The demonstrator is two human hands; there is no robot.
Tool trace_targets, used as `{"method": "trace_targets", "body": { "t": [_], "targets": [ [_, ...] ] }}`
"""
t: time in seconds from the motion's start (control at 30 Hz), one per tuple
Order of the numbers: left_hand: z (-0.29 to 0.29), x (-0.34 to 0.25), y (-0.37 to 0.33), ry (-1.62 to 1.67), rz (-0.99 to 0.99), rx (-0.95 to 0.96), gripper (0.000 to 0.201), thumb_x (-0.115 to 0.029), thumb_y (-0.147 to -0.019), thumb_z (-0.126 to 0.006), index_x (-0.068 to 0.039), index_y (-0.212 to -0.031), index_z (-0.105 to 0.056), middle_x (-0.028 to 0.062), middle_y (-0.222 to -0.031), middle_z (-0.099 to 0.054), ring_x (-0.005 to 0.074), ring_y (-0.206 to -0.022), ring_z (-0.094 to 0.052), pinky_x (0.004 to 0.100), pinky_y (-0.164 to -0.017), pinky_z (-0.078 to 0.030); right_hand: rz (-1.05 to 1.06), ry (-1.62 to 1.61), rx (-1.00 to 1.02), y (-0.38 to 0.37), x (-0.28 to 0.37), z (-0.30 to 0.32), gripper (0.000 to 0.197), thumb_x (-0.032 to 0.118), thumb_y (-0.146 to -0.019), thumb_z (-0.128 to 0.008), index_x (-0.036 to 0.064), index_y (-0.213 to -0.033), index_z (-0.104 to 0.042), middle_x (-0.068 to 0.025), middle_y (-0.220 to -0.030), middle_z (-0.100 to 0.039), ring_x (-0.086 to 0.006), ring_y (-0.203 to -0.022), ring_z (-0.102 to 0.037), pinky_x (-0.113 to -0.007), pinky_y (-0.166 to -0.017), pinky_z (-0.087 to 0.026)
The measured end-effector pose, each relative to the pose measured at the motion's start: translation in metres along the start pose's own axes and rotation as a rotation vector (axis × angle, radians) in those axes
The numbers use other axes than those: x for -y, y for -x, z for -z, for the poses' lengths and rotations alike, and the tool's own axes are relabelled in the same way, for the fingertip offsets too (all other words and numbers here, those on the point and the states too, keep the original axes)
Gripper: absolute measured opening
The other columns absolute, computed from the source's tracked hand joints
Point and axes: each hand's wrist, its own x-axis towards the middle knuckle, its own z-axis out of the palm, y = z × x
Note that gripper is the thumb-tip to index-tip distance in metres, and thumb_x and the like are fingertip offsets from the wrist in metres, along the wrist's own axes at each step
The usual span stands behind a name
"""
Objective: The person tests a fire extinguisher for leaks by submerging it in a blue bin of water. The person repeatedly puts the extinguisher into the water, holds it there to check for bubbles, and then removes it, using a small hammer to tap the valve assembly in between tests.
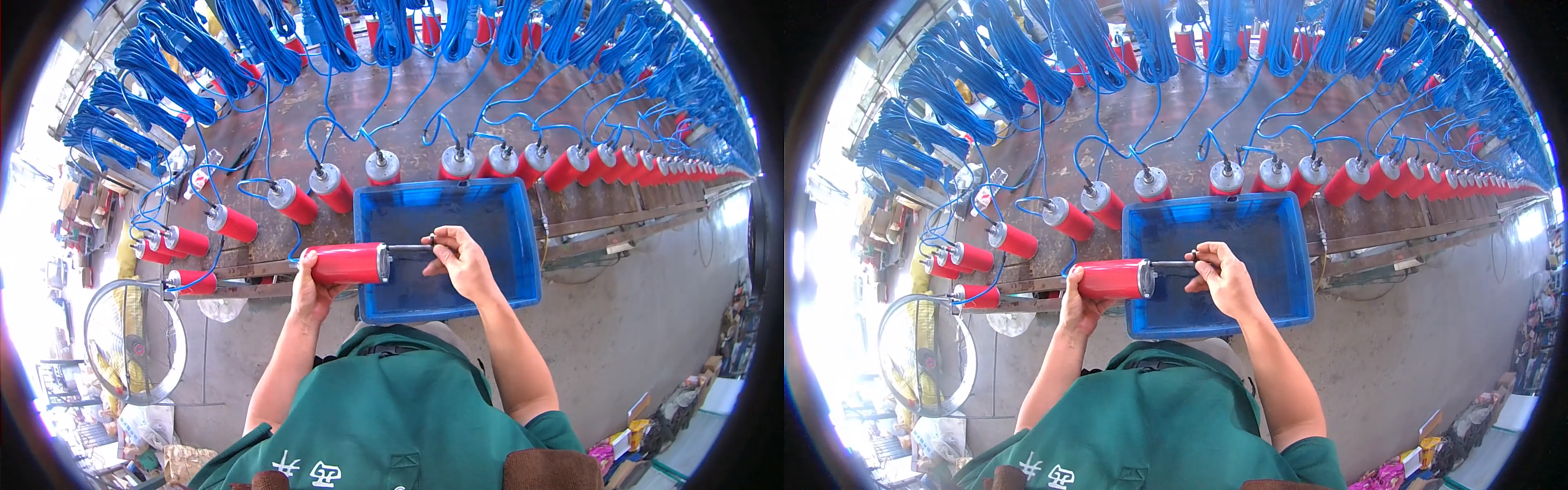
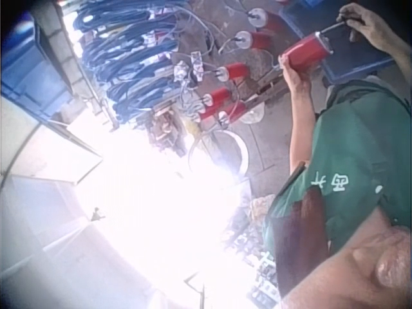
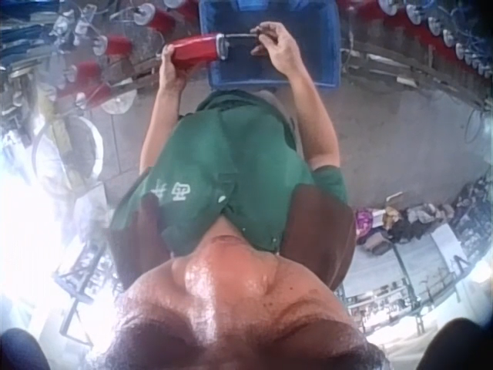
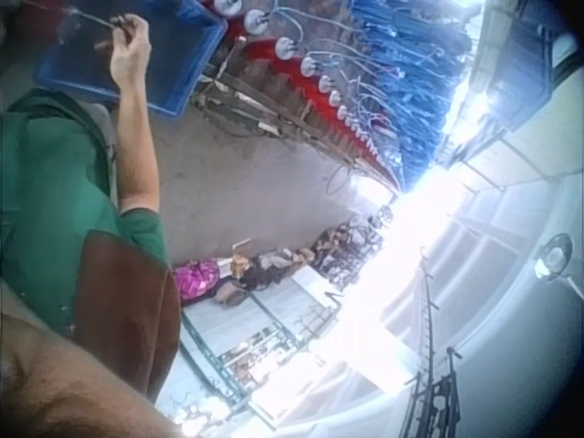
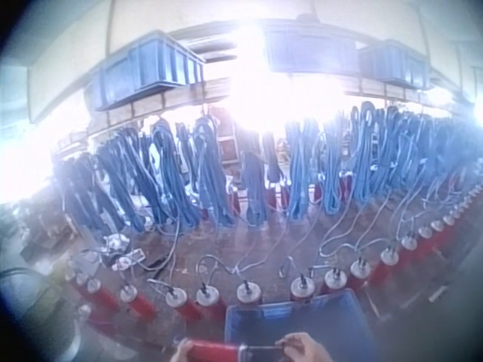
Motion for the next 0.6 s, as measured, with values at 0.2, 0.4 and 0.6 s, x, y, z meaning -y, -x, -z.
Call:
{"method": "trace_targets", "body": {
  "t": [0.2,0.4,0.6],
  "targets": [
    [0.001,-0.002,0.001,-0.05,-0.021,0.049,0.064,-0.054,-0.098,-0.07,-0.009,-0.141,-0.055,0.0152,-0.135,-0.069,0.0307,-0.117,-0.073,0.0488,-0.096,-0.066,0.058,0.247,-0.03,-0.006,-0.003,0.002,0.016,0.005,-0.11,-0.061,-0.0041,-0.122,-0.063,-0.0143,-0.117,-0.077,-0.0196,-0.08,-0.078,-0.03,-0.075,-0.064],
    [0.002,0.0,0.0,-0.043,-0.025,0.037,0.064,-0.053,-0.099,-0.068,-0.008,-0.142,-0.055,0.0159,-0.135,-0.068,0.0315,-0.119,-0.072,0.0492,-0.097,-0.065,-0.059,-0.085,-0.009,-0.01,-0.004,0.0,0.01,0.005,-0.109,-0.062,-0.0007,-0.117,-0.066,-0.0112,-0.108,-0.075,-0.0174,-0.083,-0.077,-0.029,-0.078,-0.065],
    [0.003,0.001,0.0,-0.063,-0.035,0.03,0.066,-0.053,-0.099,-0.069,-0.005,-0.141,-0.054,0.0176,-0.134,-0.069,0.0317,-0.12,-0.073,0.0494,-0.098,-0.065,-0.166,0.285,-0.042,-0.009,0.015,-0.011,0.017,0.024,-0.115,-0.056,0.0079,-0.112,-0.059,-0.0019,-0.088,-0.062,-0.0092,-0.064,-0.061,-0.025,-0.055,-0.048]
  ]
}}
